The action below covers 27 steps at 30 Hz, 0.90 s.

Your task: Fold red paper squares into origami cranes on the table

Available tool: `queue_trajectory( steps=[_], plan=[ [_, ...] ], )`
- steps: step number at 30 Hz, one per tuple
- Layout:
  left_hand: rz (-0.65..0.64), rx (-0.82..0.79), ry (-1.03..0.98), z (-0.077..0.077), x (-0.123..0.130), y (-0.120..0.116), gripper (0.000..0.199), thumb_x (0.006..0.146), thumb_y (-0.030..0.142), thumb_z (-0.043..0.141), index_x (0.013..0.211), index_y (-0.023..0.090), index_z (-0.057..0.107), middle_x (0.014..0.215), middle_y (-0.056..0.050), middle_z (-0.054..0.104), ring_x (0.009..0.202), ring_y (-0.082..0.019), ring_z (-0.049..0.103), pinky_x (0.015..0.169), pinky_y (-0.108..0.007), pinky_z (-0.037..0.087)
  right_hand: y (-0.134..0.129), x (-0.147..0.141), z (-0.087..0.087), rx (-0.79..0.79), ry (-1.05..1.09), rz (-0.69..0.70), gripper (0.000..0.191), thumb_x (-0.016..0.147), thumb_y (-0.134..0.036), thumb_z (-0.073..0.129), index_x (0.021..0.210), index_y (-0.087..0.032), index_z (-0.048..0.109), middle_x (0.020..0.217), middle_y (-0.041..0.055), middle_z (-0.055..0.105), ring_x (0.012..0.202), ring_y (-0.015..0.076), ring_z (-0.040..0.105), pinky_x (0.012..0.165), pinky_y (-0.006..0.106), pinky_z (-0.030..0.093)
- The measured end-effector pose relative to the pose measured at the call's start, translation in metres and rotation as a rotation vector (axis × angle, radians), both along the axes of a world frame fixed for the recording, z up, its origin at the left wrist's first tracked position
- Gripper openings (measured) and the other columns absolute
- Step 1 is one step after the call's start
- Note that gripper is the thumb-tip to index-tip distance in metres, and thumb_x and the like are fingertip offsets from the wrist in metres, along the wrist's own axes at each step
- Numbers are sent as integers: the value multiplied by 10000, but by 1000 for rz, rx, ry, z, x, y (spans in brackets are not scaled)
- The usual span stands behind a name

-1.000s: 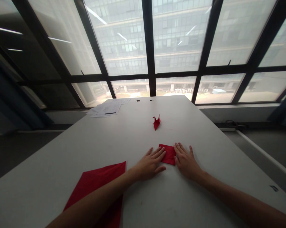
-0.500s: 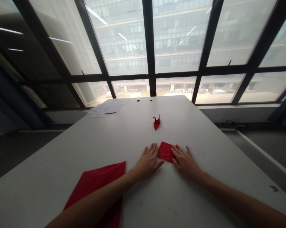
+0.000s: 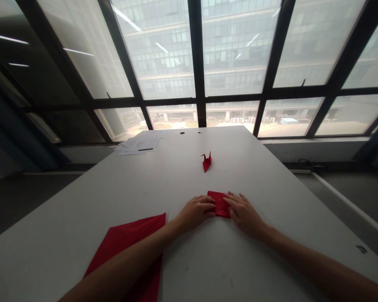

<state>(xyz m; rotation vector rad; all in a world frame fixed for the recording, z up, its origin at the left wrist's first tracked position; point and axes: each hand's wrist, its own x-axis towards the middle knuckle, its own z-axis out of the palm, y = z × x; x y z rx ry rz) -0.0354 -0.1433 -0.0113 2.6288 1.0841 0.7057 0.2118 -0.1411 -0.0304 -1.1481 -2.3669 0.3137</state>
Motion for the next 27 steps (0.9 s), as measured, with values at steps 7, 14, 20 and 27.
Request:
queue_trajectory(
  steps=[7, 14, 20, 27],
  plan=[
    [38, -30, -37, -4, -1, 1, 163, 918, 332, 653, 1045, 254, 719, 1202, -20, 694, 1161, -201, 614, 1044, -332, 456, -2, -2, 11, 106, 210, 40, 292, 881, -110, 515, 1082, -226, 693, 1150, 65, 699, 1117, 237, 603, 1034, 434, 419],
    [36, -52, -41, 0, 0, 0, 149, 920, 263, 645, 1057, 233, 696, 1182, -33, 701, 1156, -207, 620, 1027, -335, 463, -2, -2, 11, 90, 147, 168, 214, 817, -280, 752, 1024, -265, 702, 1082, 35, 701, 1030, 243, 609, 961, 415, 444],
    [2, -54, -28, 2, 1, -1, 117, 932, 208, 600, 997, 225, 695, 1208, -30, 691, 1164, -205, 615, 1034, -343, 452, 2, 0, 5, 56, 183, 143, 74, 899, -218, 644, 871, -242, 708, 926, 22, 718, 903, 212, 622, 883, 379, 453],
    [-39, -87, -55, 5, 2, -2, 166, 977, 230, 517, 990, 217, 682, 1223, -34, 683, 1202, -210, 591, 1053, -353, 435, -4, 0, 18, -55, 265, 175, 130, 850, -244, 707, 977, -272, 716, 979, 4, 728, 933, 203, 645, 917, 366, 446]
  ],
)
